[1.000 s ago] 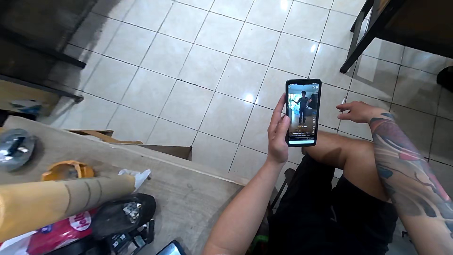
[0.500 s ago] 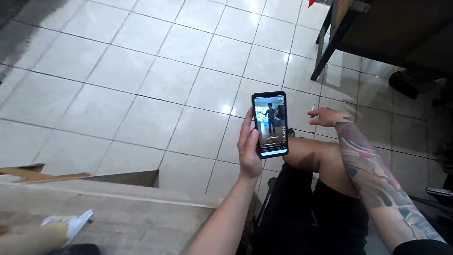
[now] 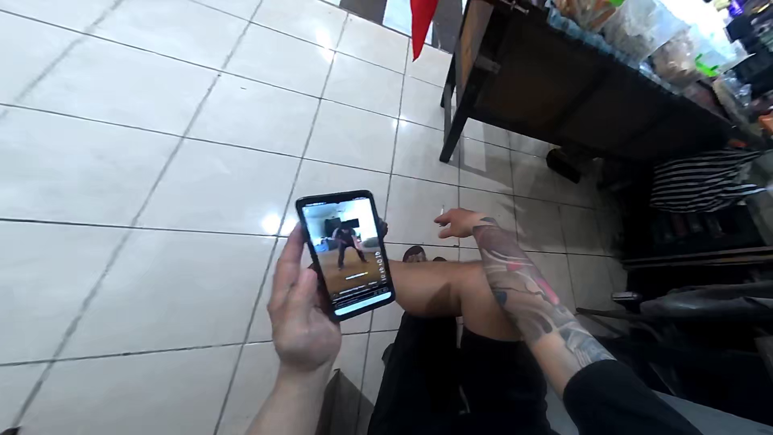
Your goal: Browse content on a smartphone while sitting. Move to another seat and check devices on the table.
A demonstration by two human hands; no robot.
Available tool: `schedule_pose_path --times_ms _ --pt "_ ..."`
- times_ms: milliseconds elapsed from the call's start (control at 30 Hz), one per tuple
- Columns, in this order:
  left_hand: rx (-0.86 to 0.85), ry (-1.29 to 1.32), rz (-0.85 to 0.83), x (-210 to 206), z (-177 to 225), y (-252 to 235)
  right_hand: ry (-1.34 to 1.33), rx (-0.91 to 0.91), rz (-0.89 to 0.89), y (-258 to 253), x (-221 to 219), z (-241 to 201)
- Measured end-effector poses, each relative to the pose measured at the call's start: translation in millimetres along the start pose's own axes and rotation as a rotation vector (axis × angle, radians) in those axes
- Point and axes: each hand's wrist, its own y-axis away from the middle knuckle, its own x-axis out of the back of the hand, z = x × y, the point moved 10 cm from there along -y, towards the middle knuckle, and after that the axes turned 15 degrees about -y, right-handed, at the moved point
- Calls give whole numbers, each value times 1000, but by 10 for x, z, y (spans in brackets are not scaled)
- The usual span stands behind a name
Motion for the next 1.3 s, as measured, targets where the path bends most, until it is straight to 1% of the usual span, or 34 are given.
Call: schedule_pose_path --times_ms 200,233,267,300,333,367,400,433,467,500,533,567,600,633,667,700,933,1300 --pt "-25 -11 14 -3 56 -7 -18 5 -4 -21 -10 -10" --pt "-31 -9 14 -19 83 -8 -7 48 -14 30 -3 -54" --pt "-33 -5 14 -35 113 -6 22 143 -6 155 12 -165" --pt "-30 -1 17 -38 134 5 53 297 43 396 37 -395" --pt "-28 2 18 -41 151 15 81 392 121 767 78 -750" --pt "-25 15 15 -43 158 24 69 -2 72 1175 114 -1139" --pt "-26 32 14 -39 162 29 7 -117 133 1508 174 -1415" --pt "-25 46 14 -35 159 32 -45 -121 196 1665 215 -1533" --pt "-21 57 13 -36 153 35 -73 -115 208 1662 234 -1513" --pt "-14 52 10 -32 145 42 -65 -93 168 1479 220 -1340" --pt "-11 40 5 -33 140 46 -5 44 125 1151 182 -1031" --pt "-14 39 2 -40 137 47 44 408 226 770 155 -626" --pt "-18 39 -5 -48 139 49 14 306 132 421 101 -293" --pt "-21 42 -14 -58 143 56 -27 148 56 211 66 -98" --pt "-20 45 -21 -66 145 65 -52 56 25 122 51 -3" --pt "-19 51 -29 -70 144 74 -67 13 20 90 51 35" --pt "5 28 -32 -58 118 114 -111 -35 48 138 93 100" --pt "-6 38 -27 -60 153 107 -103 0 57 75 97 123"
